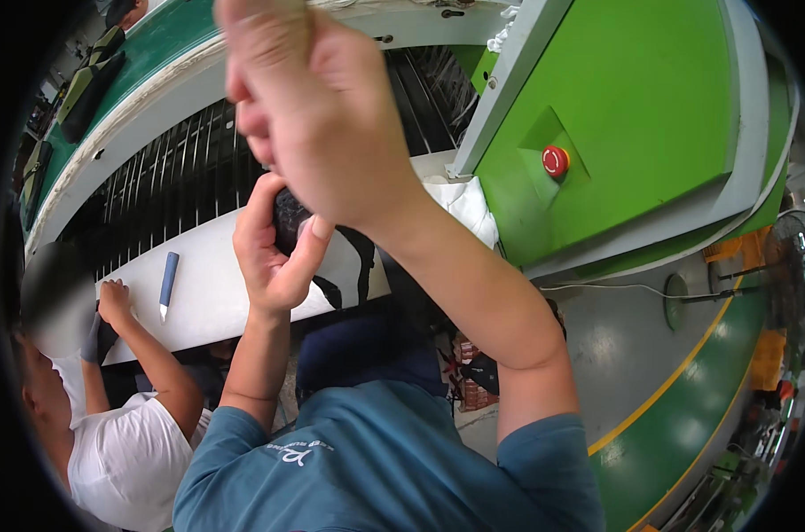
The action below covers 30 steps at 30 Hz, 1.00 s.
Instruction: The person assembles sandals by attaching black soles to green uppers on a factory assembly line. They use a wooden stick to apply adhesive to the sole and press the parts together, then place the finished product on a conveyor belt.
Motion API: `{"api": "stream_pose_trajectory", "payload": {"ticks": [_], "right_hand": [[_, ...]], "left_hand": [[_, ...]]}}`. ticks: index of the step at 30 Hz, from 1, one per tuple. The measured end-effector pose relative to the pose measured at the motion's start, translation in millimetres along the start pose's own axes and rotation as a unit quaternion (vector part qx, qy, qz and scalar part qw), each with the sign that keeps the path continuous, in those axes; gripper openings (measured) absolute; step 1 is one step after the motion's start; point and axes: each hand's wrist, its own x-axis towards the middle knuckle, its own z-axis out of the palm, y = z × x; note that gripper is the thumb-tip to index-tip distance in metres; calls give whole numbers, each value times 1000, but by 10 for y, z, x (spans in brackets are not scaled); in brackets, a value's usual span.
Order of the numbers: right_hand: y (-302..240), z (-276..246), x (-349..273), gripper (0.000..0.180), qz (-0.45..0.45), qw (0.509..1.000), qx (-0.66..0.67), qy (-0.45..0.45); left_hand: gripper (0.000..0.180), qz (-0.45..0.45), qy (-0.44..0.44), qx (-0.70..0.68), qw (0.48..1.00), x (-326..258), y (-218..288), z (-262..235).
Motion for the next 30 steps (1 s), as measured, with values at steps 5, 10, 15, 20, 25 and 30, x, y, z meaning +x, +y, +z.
{"api": "stream_pose_trajectory", "payload": {"ticks": [5, 10, 15, 20, 25, 30], "right_hand": [[66, 164, 36, 53, 22, 987, -155, 22], [46, 292, 17, 47, 43, 956, -292, -7], [14, 288, -44, 49, -5, 914, -404, -17], [-92, 7, -96, 54, 4, 978, -195, 71], [294, -925, -612, 53, 134, 848, -504, 96], [1019, -1675, -1745, 35, 236, 619, -747, 54]], "left_hand": [[25, 49, -26, -29, 998, -74, -163, -25], [18, 32, 0, -69, 997, -159, -148, -1], [29, 30, -48, -119, 991, -144, -229, 51], [33, -13, -36, -25, 999, 6, -26, 46], [42, 39, 25, -117, 992, -65, 41, -101], [26, 84, 9, -84, 993, -47, -37, -216]]}}
